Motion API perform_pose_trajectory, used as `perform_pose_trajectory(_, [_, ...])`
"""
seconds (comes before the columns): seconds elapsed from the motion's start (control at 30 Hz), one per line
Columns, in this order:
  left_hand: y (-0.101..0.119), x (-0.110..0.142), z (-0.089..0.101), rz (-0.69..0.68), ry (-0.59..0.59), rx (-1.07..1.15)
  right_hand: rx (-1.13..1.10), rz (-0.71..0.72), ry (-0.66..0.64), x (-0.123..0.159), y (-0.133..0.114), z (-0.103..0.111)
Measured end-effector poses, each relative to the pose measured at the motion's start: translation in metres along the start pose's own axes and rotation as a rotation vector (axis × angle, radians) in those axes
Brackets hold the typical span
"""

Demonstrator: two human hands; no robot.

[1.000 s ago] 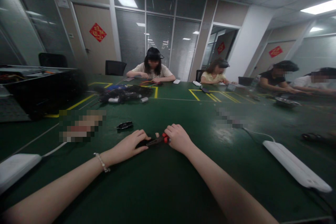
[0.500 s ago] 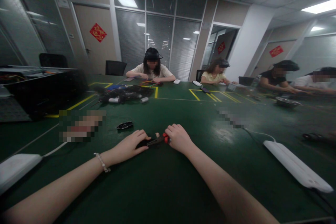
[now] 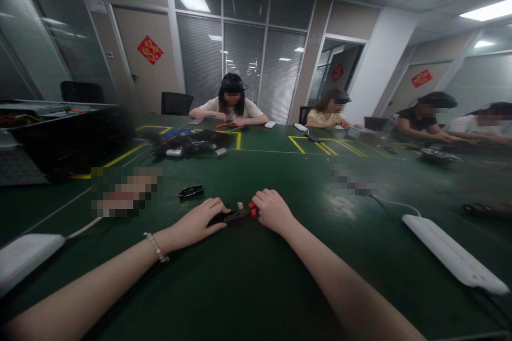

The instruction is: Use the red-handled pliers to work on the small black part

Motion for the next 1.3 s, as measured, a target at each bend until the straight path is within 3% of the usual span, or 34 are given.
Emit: perform_pose_trajectory(1.3, [-0.0026, 0.0009, -0.0019, -0.005, 0.0, -0.003, 0.021, 0.02, -0.008, 0.0001, -0.0015, 0.0007])
Point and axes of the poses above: each hand's wrist, its own x-axis away from the middle knuckle, its own z-axis out of the back of the hand, y = z × x, the point moved 8 cm from there along -x, towards the middle knuckle, and after that the axes turned 12 degrees about -x, right-handed, at the moved point
